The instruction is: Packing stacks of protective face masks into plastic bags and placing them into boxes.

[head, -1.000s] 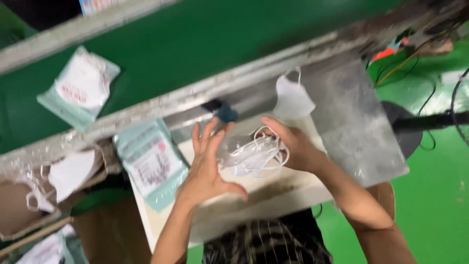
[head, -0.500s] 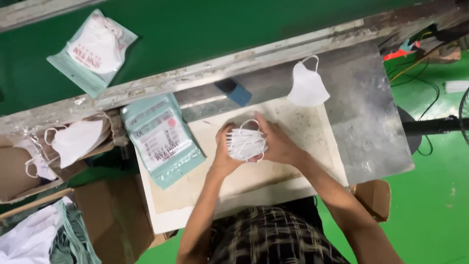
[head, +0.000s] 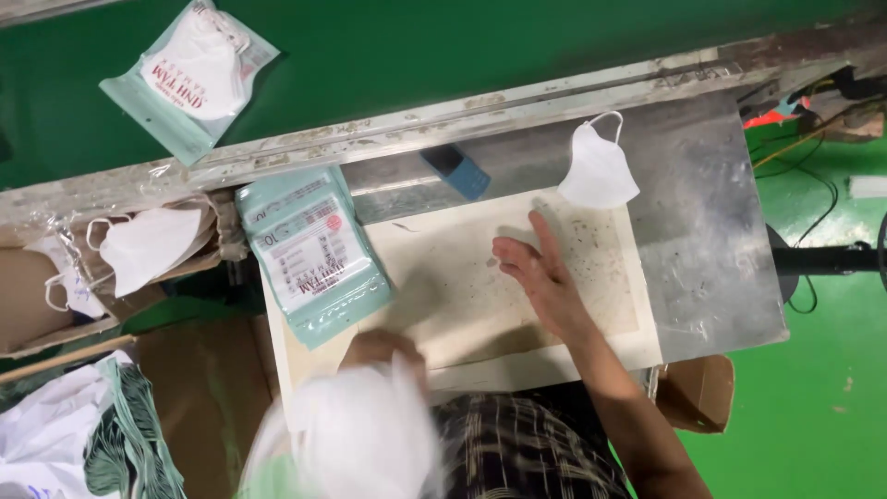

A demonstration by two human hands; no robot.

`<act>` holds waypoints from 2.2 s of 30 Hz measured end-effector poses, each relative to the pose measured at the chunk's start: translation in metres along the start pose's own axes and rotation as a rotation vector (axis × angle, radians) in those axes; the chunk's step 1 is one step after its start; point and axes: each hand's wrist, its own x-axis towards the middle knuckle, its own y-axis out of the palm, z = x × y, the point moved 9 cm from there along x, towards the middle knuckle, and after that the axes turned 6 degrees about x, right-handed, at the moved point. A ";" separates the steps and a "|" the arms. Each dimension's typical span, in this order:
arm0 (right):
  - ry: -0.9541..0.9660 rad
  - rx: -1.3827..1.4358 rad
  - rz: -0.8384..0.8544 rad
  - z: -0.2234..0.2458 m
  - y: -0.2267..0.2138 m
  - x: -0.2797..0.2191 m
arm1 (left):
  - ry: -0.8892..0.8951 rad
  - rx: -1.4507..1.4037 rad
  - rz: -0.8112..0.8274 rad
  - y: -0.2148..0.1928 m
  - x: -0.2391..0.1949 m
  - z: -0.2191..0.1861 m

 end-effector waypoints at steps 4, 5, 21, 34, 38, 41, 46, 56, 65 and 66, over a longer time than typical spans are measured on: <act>0.050 0.040 -0.160 -0.025 -0.016 0.004 | 0.002 0.122 0.030 -0.021 -0.018 -0.023; 0.050 0.118 -0.157 -0.016 -0.007 0.007 | 0.114 0.028 0.189 -0.011 -0.023 -0.078; 0.225 -0.801 0.135 -0.066 -0.017 -0.001 | 0.310 0.525 -0.253 -0.001 0.021 -0.175; 0.051 -0.327 -0.138 -0.047 0.000 0.007 | 0.323 0.402 -0.396 -0.092 -0.022 -0.127; 0.154 -0.232 -0.157 -0.076 0.001 0.017 | 0.354 0.882 -0.595 -0.145 -0.046 -0.139; 0.257 -0.199 -0.136 -0.091 0.023 0.023 | 0.463 1.005 -0.579 -0.145 -0.051 -0.138; 0.480 -0.056 -0.147 -0.106 0.068 0.026 | 0.535 1.105 -0.574 -0.135 -0.053 -0.138; 0.392 -0.779 -0.016 -0.053 0.098 0.031 | 0.283 0.717 -0.603 -0.101 -0.051 -0.139; 0.081 -0.428 -0.015 -0.041 0.037 0.025 | 0.638 0.499 -0.420 -0.047 -0.060 -0.201; 0.075 -0.334 -0.041 -0.033 0.032 0.025 | 0.365 0.152 -0.524 -0.068 -0.055 -0.180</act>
